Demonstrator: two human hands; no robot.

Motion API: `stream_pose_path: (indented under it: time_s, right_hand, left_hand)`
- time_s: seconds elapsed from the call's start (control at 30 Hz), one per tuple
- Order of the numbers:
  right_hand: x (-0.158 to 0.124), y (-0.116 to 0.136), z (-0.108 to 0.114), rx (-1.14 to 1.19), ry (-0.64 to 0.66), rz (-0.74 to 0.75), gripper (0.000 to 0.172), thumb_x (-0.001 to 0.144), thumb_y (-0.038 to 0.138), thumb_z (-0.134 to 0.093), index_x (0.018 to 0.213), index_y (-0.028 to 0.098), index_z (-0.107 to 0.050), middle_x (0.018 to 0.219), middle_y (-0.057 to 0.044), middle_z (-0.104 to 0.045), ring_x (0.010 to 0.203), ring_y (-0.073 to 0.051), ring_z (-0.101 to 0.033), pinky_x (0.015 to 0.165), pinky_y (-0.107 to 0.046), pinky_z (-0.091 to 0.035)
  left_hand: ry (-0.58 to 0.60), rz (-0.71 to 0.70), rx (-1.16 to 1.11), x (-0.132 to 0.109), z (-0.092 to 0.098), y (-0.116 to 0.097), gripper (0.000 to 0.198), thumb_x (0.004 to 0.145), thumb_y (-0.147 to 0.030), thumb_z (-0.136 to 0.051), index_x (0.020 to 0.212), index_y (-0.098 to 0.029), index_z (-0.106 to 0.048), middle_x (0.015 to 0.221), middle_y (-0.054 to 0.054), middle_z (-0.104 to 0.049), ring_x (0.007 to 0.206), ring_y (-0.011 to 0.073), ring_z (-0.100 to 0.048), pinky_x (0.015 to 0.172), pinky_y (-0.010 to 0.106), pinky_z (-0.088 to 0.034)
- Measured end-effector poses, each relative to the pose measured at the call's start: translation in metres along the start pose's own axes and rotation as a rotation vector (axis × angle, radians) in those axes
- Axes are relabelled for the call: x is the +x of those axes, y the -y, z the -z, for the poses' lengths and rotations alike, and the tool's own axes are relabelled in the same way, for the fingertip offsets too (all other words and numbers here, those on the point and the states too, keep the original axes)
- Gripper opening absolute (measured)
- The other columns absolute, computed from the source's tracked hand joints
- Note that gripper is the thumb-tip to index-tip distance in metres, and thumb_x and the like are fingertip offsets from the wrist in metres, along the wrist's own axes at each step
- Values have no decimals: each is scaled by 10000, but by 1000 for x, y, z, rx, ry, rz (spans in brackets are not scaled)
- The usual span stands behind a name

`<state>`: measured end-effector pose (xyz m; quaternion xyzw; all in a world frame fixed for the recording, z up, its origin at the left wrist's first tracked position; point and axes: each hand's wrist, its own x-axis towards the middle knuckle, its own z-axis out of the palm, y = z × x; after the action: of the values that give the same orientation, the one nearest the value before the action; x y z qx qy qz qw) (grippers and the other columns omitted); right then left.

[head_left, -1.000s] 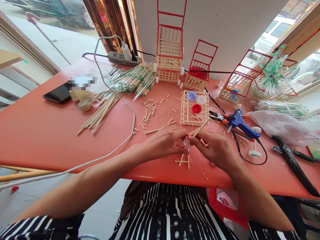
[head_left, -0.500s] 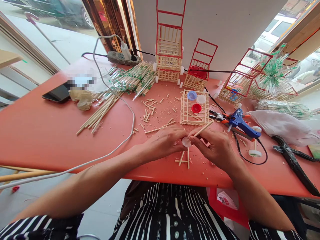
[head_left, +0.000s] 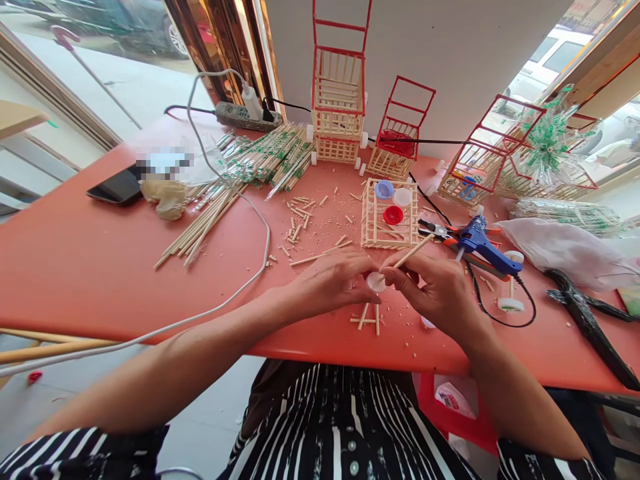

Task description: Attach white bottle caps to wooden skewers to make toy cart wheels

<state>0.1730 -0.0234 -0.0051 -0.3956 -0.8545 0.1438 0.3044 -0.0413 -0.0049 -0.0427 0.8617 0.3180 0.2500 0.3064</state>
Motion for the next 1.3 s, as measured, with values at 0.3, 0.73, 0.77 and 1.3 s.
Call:
stream_pose_path:
  time_s: [0.3,0.73,0.77,1.3]
  right_hand:
    - [3,-13,20,62,-126,-242,299,996,416,-597,817,203,-708,721,-28,-731,598,-145,-645,576,-268,-481]
    - [2,-41,42,-148,-63,-356,297,960,432,-624,807,195,-717,677,-34,-746,564,-170,-669,598,-301,-481]
    - [3,-41,41,-159,-57,-352,295,960,419,-620,795,193,-714,667,-31,-743,561,-167,-666,599,-298,-477]
    - [-3,-55,30,-236,17,-406,287,957,387,-593,820,184,-743,647,-31,-732,548,-169,-641,614,-297,-447]
  left_hand:
    - [-296,26,4,-3,5,1,329,1043,-421,-513,978,-182,-729,919,43,-753,873,185,-678,814,284,-486]
    - [-388,-70,186,-2,6,10,393,1058,-380,-481,776,-169,-656,743,25,-687,736,165,-613,733,269,-428]
    - [-388,-82,198,-2,6,10,399,1060,-380,-477,768,-169,-650,733,25,-679,728,165,-607,725,268,-425]
    - [-376,-113,281,0,7,17,421,1062,-387,-453,747,-176,-635,713,30,-638,715,167,-567,696,267,-399]
